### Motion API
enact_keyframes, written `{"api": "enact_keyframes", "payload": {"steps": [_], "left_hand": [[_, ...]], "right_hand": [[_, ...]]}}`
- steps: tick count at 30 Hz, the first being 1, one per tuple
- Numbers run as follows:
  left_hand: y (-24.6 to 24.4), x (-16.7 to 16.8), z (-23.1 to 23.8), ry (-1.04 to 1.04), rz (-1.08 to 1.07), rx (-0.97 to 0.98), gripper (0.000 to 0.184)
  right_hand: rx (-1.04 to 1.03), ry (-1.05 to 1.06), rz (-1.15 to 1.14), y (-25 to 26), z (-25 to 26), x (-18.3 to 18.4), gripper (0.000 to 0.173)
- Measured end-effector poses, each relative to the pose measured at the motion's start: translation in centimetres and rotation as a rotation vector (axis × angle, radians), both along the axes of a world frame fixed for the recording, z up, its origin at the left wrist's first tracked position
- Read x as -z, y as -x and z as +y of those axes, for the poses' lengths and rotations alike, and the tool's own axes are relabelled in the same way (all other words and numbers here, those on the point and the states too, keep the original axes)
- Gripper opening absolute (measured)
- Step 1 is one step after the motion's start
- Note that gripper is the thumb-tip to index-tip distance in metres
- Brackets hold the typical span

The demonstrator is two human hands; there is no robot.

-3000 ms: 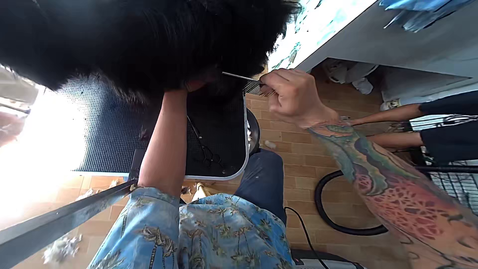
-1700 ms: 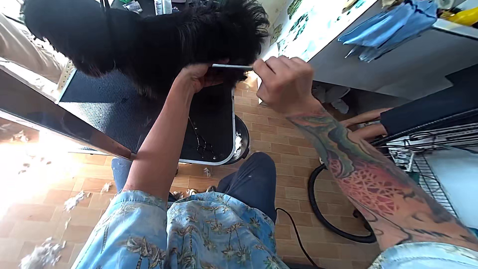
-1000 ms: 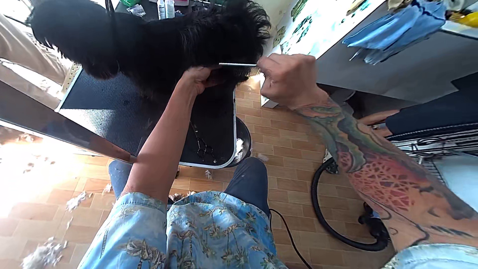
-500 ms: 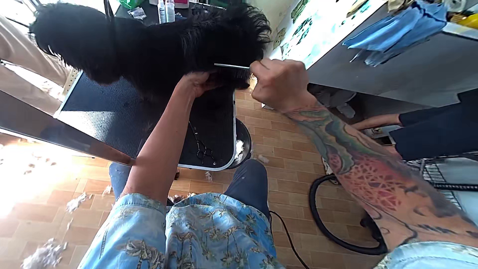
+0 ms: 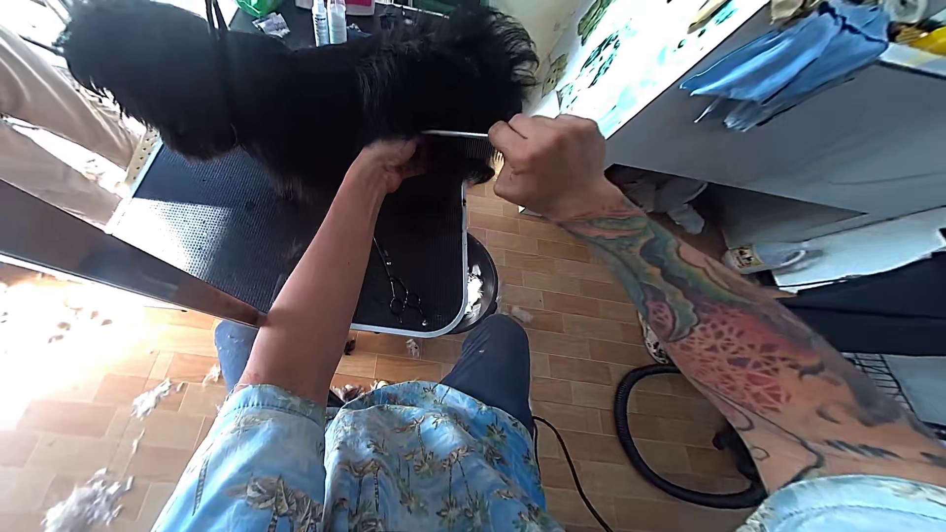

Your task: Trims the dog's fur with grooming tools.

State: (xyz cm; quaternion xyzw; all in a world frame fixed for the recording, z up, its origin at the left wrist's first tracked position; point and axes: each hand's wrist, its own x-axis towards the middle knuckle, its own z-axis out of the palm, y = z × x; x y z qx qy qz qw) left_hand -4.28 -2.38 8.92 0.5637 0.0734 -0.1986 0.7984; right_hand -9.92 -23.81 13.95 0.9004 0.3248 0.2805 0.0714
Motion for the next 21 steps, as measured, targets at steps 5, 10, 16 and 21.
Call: {"api": "enact_keyframes", "payload": {"steps": [5,10,16,21], "left_hand": [[-0.3,-0.1,-0.4,0.016,-0.178,-0.042,0.013],[-0.8,-0.4,0.3,0.079,-0.08,0.096,0.02],[-0.2,-1.0,0.3,0.013,-0.133,0.024,0.014],[-0.3,-1.1,0.0,-0.16,-0.289,-0.107,0.017]], "right_hand": [[-0.29,0.121,0.214,3.4,0.5,2.2,0.013],[-0.322,-0.001,-0.115,1.8,-0.4,0.6,0.025],[-0.117,0.137,0.144,-1.6,-0.9,0.7,0.015],[-0.419,0.134,0.174,2.6,-1.2,4.8,0.014]]}}
